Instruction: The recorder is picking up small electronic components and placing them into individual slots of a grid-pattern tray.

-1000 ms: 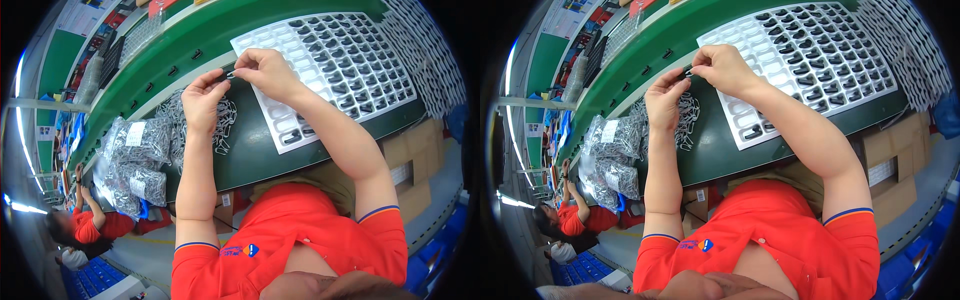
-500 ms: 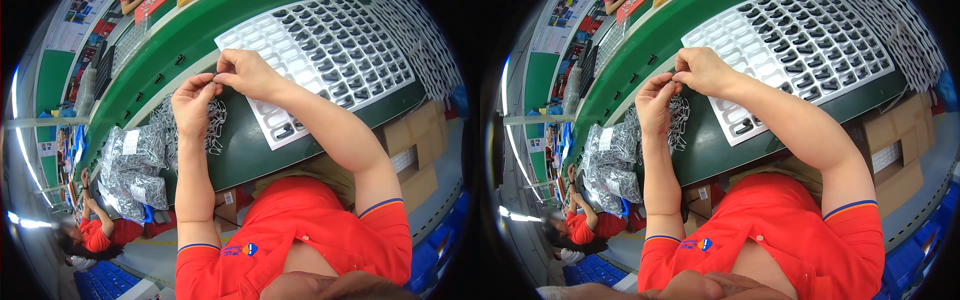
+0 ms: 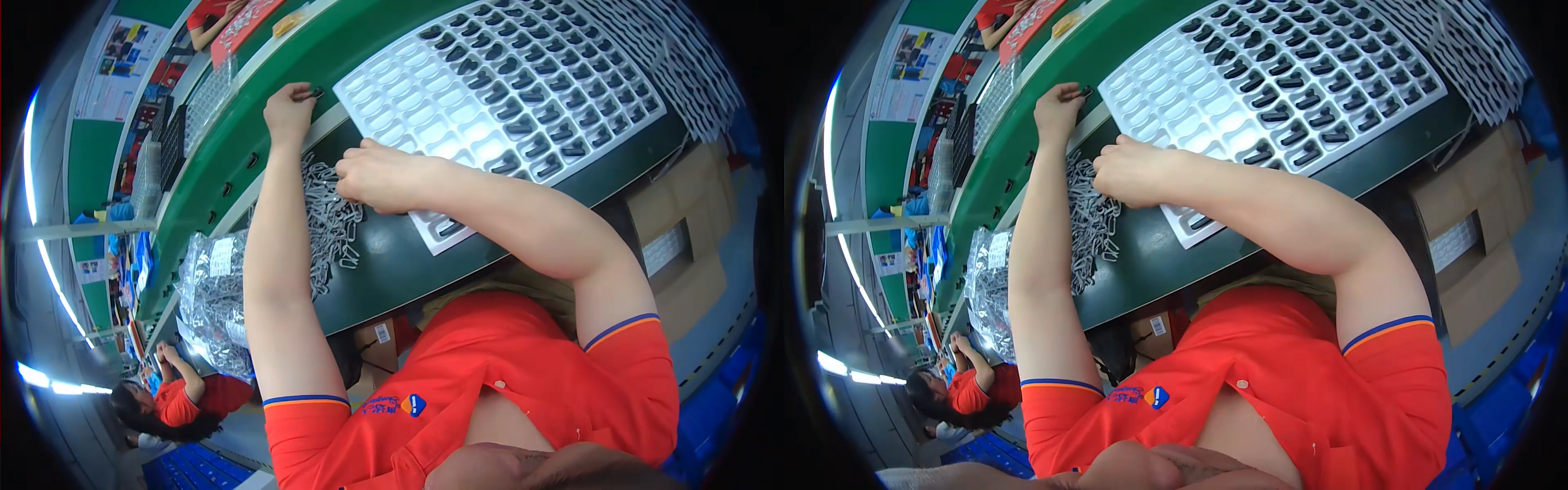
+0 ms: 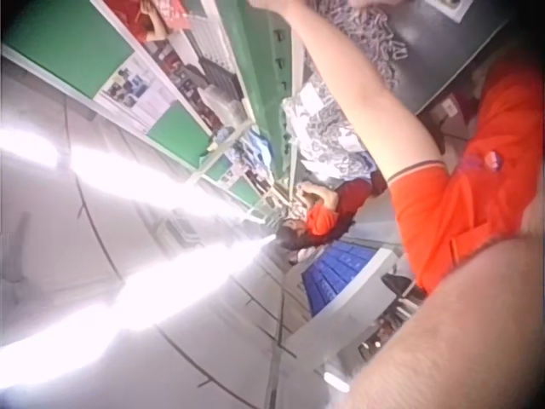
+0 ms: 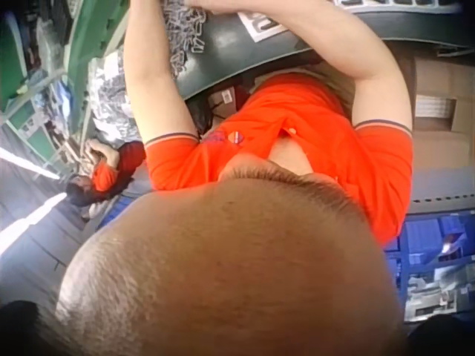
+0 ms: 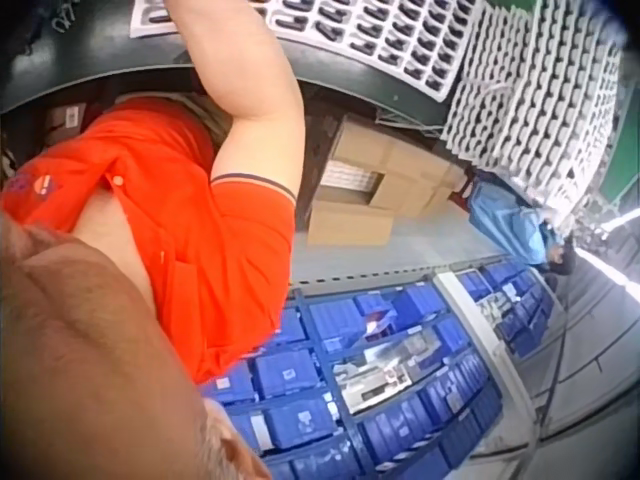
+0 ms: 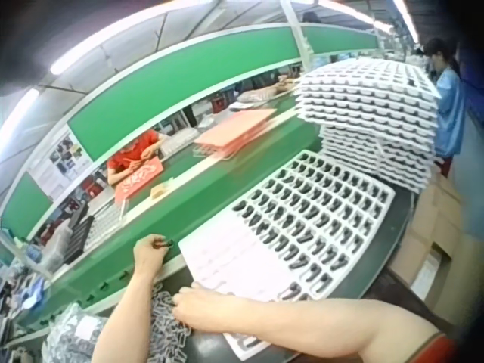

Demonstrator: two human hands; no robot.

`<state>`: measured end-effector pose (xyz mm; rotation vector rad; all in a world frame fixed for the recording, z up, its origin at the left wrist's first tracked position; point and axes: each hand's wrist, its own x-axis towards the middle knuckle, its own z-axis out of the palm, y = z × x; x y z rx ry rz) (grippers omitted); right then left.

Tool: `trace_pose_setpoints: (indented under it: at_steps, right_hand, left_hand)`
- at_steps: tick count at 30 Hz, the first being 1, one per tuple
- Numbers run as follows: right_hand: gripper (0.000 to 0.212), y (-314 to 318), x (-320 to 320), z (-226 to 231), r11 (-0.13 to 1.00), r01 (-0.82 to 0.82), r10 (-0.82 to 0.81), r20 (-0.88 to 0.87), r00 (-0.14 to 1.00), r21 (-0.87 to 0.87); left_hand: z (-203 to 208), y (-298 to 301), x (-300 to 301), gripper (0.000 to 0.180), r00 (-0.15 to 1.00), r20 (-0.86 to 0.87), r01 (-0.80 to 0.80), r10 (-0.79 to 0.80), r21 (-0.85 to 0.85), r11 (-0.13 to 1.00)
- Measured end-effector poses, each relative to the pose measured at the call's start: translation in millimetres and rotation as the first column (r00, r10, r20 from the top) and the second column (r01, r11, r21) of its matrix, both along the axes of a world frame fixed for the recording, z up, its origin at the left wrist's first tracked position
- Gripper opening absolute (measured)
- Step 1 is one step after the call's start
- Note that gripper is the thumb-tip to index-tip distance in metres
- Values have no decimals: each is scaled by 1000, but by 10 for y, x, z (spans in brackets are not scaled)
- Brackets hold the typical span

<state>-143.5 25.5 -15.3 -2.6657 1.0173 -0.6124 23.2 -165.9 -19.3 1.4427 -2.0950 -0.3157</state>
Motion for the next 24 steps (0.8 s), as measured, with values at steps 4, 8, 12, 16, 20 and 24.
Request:
trace_pose_setpoints:
  at_steps: [4, 8, 12, 16, 20, 24]
  right_hand:
    - [9, -2, 11, -22, 998, 24, -27, -49, 998, -58]
    - [12, -52, -20, -56, 996, 54, -49, 70, 996, -75]
    - [15, -199, -165, 66, 993, 106, -112, 167, 980, 45]
    - [20, -263, -191, 60, 988, 100, -131, 285, 950, 120]
    - [22, -290, -244, 12, 992, 106, -129, 585, 801, 74]
    - [19, -252, -309, 153, 960, 53, -235, 686, 689, 276]
  left_hand:
    - [177, 153, -79, 35, 992, 121, 37, -18, -153, 987]
    - [711, 1021, -345, 22, 956, -286, 27, -69, -148, 989]
    - [703, 2130, -379, 11, 883, -415, 175, -221, -146, 974]
    - [491, 2762, -540, 15, 857, -154, 511, -492, 131, 849]
    - [350, 2768, -702, 18, 843, -4, 534, -537, 111, 838]
    - [470, 2766, -725, 21, 798, 155, 579, -583, 73, 812]
